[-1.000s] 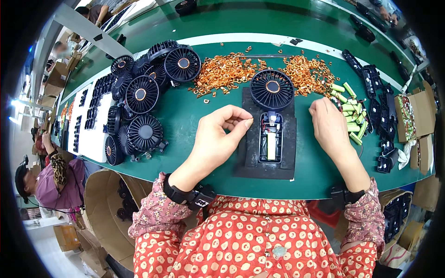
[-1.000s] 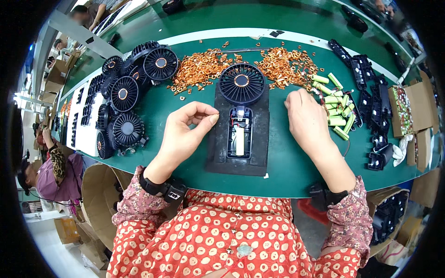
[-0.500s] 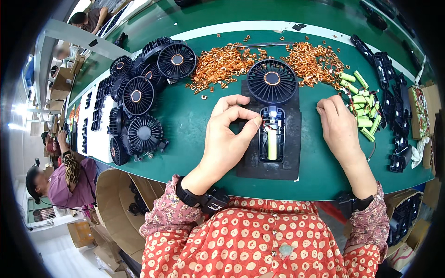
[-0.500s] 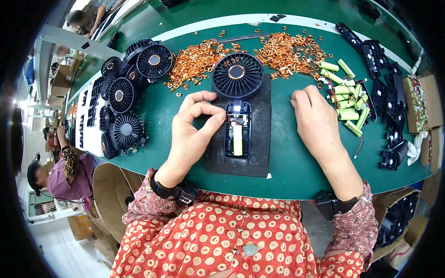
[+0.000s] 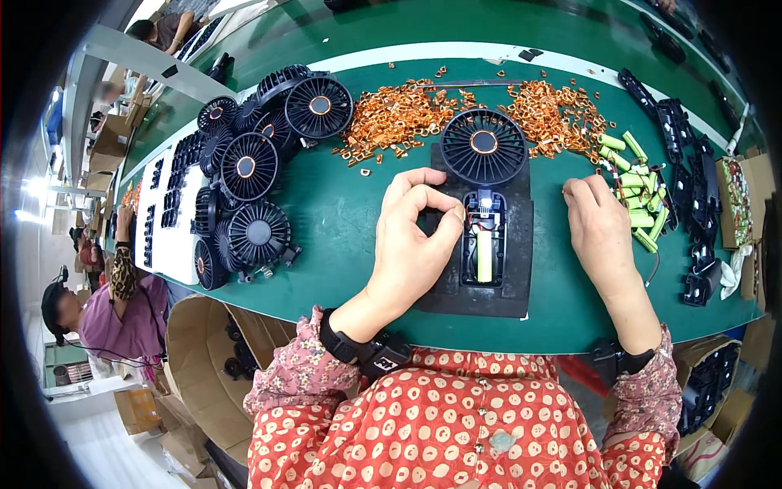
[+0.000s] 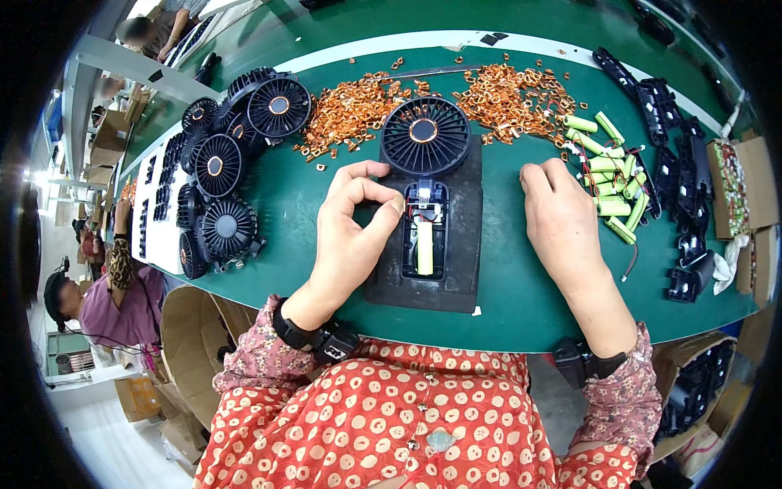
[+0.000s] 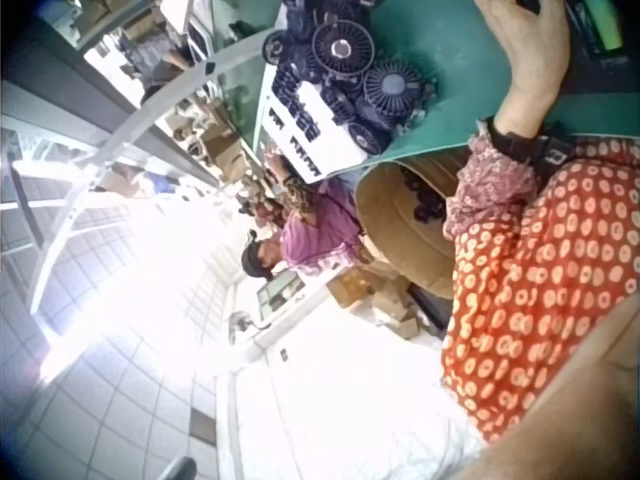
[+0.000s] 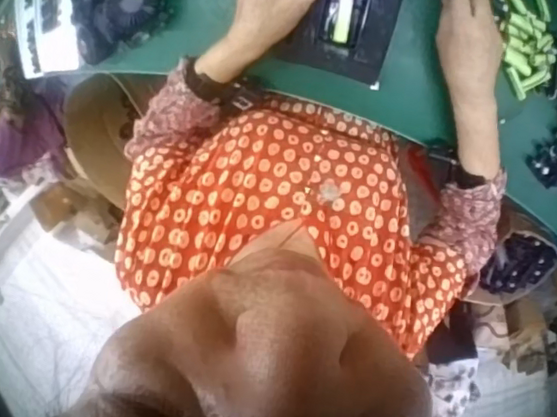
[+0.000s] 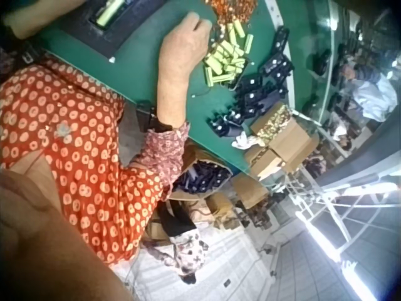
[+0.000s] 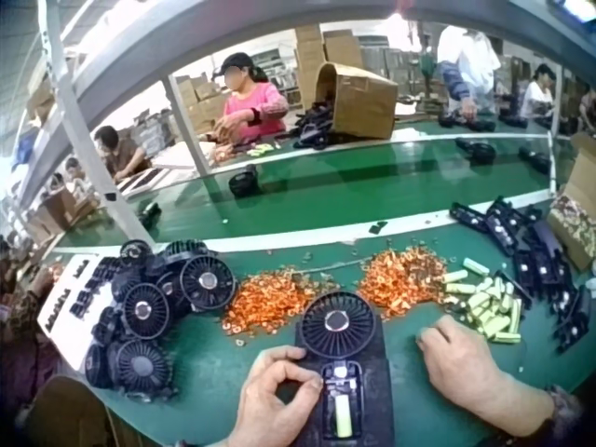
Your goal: Assembling the internal components, batteries, and housing of small portable fans.
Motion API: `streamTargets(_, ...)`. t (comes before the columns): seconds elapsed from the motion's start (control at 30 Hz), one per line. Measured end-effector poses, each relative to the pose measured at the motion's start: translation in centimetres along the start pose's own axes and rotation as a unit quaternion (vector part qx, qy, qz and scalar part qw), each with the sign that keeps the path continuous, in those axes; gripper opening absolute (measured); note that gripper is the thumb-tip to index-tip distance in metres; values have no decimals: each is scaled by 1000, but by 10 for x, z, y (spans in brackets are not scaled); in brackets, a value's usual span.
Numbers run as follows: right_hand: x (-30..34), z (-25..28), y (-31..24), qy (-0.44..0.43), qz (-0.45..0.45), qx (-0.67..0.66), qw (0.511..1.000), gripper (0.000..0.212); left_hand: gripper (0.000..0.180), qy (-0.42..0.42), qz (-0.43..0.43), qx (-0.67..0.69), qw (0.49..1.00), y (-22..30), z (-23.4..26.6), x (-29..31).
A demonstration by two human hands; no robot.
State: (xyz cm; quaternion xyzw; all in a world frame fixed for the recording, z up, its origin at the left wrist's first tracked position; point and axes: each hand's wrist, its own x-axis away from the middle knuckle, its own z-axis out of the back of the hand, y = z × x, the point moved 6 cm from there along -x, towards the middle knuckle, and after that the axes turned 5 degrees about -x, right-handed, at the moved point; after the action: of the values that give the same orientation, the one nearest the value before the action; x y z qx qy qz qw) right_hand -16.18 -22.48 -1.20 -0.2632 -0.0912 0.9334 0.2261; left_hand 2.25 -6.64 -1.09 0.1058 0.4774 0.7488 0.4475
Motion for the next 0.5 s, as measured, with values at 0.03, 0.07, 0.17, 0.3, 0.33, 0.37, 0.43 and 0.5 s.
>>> streamTargets(0.03, -1, 3, 0, 10, -2, -27, 1000, 6, 7, 1, -1, 1, 1000, -1, -1, 0)
streamTargets(0.07, -2, 6, -1, 10, -1, -26, 1000, 6, 8, 5, -9, -12, 1000, -2, -1, 1)
streamTargets(0.17, -2, 8, 1, -28, -144, -239, 960, 7, 15, 20, -3, -2, 1000, -1, -3, 1)
streamTargets(0.3, -3, -4, -21, -18, -226, -470, 853, 8, 25, 27, -20, 17, 999, -3, -5, 1)
streamTargets(0.33, -5, -6, -30, -18, -190, -436, 879, 8, 25, 28, -19, 22, 999, -2, -5, 1)
streamTargets(0.37, -7, -7, -40, -18, -154, -402, 902, 8, 25, 26, -15, 22, 999, -2, -5, 1)
streamTargets(0.43, -6, -10, -54, -4, -158, -388, 908, 9, 24, 25, -10, 26, 999, -1, -5, 1)
streamTargets(0.5, -6, -11, -57, -1, -163, -347, 924, 8, 23, 23, 1, 32, 999, -3, -6, 2)
